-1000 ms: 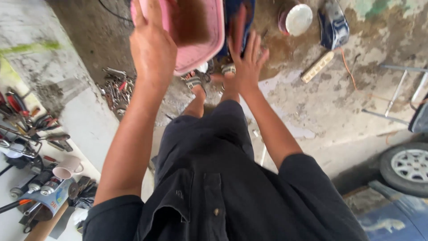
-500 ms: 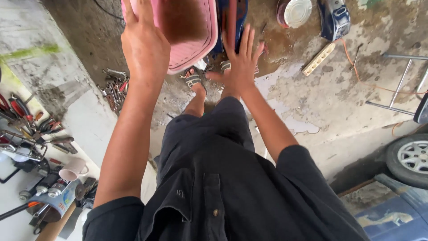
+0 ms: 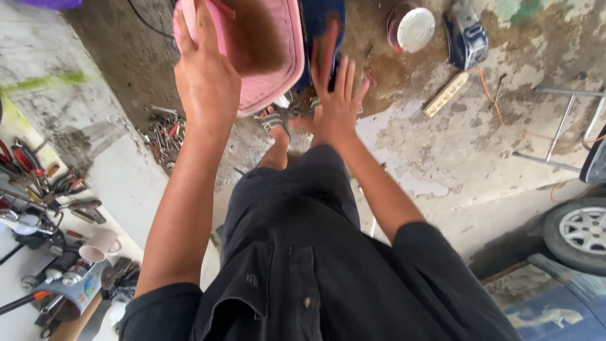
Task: Cleaning a blue motorcycle fuel tank or body part by wiping it with hands using a cleaning solution from a pink bucket.
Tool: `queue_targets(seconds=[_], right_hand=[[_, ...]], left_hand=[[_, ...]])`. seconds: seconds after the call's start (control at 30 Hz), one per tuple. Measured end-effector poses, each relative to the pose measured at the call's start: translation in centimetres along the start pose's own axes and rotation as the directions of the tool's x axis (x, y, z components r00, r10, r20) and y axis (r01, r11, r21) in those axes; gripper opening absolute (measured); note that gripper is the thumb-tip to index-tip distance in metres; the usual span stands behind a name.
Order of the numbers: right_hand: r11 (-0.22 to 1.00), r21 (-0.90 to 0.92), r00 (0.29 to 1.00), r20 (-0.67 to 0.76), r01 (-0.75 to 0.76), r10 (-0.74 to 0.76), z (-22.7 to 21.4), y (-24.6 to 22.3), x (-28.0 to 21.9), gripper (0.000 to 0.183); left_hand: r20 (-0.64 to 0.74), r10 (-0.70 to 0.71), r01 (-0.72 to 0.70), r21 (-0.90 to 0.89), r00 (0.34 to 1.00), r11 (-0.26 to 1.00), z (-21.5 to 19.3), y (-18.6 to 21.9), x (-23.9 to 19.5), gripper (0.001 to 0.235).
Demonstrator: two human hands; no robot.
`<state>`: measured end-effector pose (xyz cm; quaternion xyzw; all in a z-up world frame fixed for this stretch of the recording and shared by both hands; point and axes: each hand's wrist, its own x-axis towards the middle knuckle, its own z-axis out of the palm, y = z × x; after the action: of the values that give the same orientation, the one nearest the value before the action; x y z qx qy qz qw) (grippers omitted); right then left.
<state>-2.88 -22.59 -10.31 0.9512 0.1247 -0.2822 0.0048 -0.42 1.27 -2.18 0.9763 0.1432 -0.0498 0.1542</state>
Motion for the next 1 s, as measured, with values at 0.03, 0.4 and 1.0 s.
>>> queue_targets(seconds=[0.03,0.4,1.0], right_hand=[[1.0,-0.003,1.0,0.01,-0.001,0.001,-0.1,0.1,1.2,0.133],[0.995,0.03,0.984,-0.154,0.09,-0.085,1.7,1.0,1.7,0.136],[0.988,0.038,0.988,0.028,0.149,-0.15,-4.0,0.6,2.9,0.135]], left_hand=[[0.01,-0.003,0.004,-0.003,1.0,1.0,0.1,-0.2,-0.1,0.07],[-0.003,-0.025,0.024,-0.077,1.0,0.997,0.1,-0.7,0.2,0.074],[-0.036,-0.027,0.022,-0.124,0.999,0.992,-0.6,-1.3,0.5,0.075]])
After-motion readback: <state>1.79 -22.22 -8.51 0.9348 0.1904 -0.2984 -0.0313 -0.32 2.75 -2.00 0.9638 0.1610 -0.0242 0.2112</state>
